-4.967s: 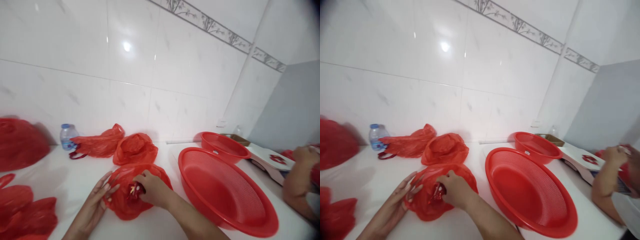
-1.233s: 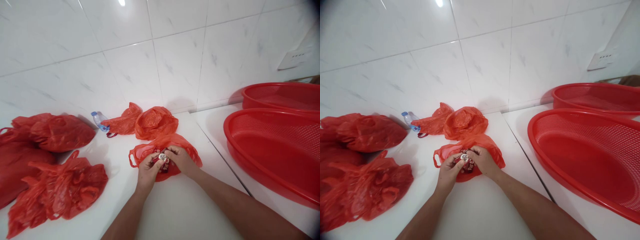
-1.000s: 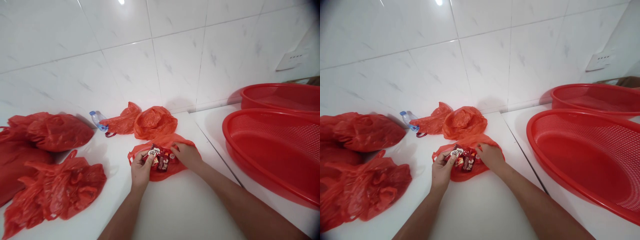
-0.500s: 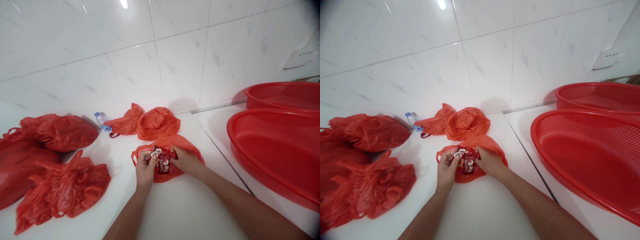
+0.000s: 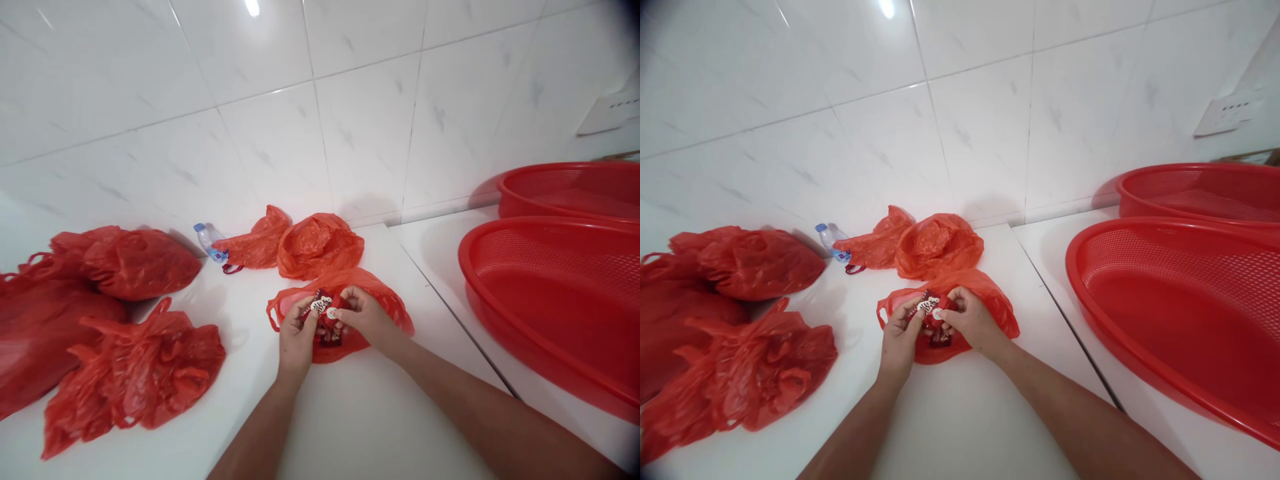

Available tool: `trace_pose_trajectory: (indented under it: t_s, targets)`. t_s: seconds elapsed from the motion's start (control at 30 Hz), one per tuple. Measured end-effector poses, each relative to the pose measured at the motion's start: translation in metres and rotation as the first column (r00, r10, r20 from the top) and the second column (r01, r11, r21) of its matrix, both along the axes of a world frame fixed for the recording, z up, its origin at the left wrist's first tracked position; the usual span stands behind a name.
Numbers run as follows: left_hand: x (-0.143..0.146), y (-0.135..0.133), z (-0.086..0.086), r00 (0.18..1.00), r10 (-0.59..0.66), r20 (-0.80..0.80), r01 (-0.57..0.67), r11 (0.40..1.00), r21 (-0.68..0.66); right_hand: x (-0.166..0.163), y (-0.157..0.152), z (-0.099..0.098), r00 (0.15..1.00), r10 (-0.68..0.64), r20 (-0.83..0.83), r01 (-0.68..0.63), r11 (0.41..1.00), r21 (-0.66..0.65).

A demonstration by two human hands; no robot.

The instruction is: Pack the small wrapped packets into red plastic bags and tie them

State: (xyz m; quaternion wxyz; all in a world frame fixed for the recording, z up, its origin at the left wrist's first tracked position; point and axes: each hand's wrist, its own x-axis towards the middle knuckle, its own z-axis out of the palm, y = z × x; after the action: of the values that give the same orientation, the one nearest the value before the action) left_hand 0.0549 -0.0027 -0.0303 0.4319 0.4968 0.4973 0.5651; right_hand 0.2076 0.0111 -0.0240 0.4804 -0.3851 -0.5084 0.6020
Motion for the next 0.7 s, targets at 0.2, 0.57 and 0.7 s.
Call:
trace_pose_trajectory:
  t_s: [0.2, 0.57, 0.7]
  targets:
    - [0.001, -0.001, -0.003, 0.996, -0.094, 0.0, 0.094, 0.995, 0.03, 0.0, -0.001, 0.003, 1.0, 0.008, 0.012, -0.009, 1.0, 0.03]
    - [-0.003, 0.004, -0.001, 0.994, 0.097, 0.05, -0.102, 0.99, 0.094, 0.021, 0.007, 0.002, 0.705, -0.215, 0.676, 0.087, 0.972, 0.219]
    - [-0.003, 0.005, -0.002, 0.993, 0.111, 0.034, -0.114, 0.989, 0.095, 0.017, 0.007, -0.008, 0.685, -0.136, 0.716, -0.142, 0.938, 0.315]
